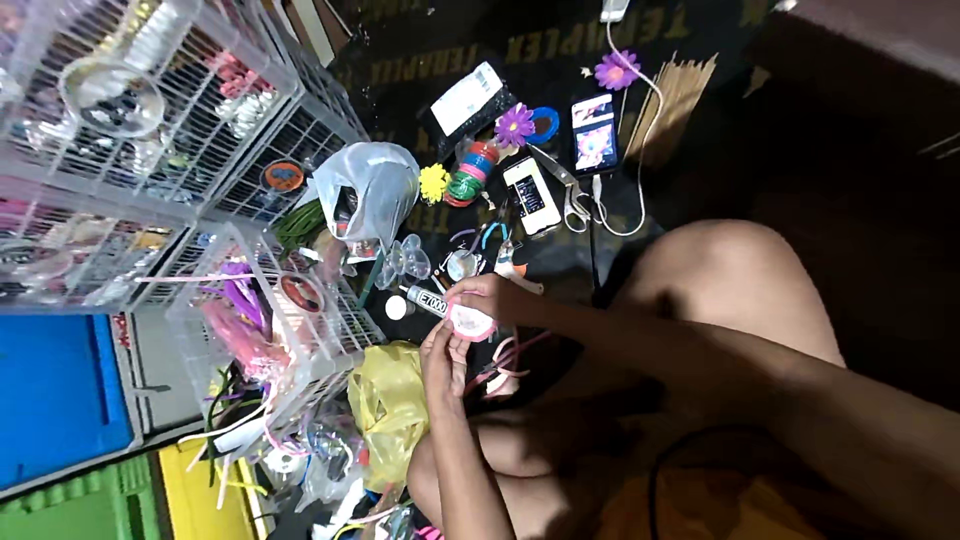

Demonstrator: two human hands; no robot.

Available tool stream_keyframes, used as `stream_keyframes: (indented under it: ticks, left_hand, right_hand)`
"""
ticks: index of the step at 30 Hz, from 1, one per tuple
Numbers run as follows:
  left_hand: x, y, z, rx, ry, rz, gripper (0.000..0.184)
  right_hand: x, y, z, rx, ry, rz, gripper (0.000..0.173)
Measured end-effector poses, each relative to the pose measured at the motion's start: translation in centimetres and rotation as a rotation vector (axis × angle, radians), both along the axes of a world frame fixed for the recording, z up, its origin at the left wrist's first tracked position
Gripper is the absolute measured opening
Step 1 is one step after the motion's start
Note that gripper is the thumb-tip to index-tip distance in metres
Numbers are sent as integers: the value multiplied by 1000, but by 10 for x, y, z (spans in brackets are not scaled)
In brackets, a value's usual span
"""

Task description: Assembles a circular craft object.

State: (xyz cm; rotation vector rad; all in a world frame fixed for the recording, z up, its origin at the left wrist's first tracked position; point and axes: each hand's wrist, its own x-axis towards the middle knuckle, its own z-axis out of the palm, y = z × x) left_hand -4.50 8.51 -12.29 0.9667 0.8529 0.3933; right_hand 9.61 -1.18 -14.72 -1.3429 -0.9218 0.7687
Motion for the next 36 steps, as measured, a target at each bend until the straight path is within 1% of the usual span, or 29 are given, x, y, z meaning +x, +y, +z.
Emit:
stream_keyframes:
  ticks: [2,6,8,11,13,14,16,17,18,20,22,24,27,33,36]
  left_hand:
    - [-3,0,-1,28,-22,-7,26]
    - [-5,0,-3,126,-21,-14,23]
    - [-6,0,-4,189,-10,-21,21]
    - [-3,-3,-7,324,42,-24,17]
    - [0,-3,-9,365,43,-10,15]
    - [0,-3,-9,360,33,-8,17]
    - [0,-3,-8,353,10,-7,25]
    - [0,-3,-7,379,7,6,28]
    - [-1,-3,-7,457,17,23,28]
    - [-2,-3,-10,727,65,72,22]
    - [-2,-6,-10,924,74,99,21]
    - [-2,-8,-14,1038,56,75,26]
    - [0,-10,-20,1158,54,90,25]
    - [3,-13,-21,1194,9,148,18]
    - [3,-13,-20,1145,-7,152,15]
  right_hand:
    - [-1,1,-7,48,-11,4,28]
    - [-2,0,-4,79,-31,35,27]
    - [-5,3,-11,115,-55,10,26]
    - [-7,4,-12,89,-74,-10,26]
    - [-7,4,-9,65,-75,-33,26]
    - [-7,4,-8,59,-72,-51,26]
    - [-6,5,-9,53,-55,-84,26]
    - [-6,5,-7,46,-46,-95,26]
    - [-5,4,-5,29,-39,-106,26]
    - [-3,1,2,-21,-23,-121,28]
    - [-2,0,6,-66,-11,-129,30]
    - [-4,-2,10,-76,10,-139,31]
    - [-10,-3,7,-32,26,-163,30]
    - [-15,-4,14,-23,17,-154,27]
    - [-14,-4,16,2,-10,-155,26]
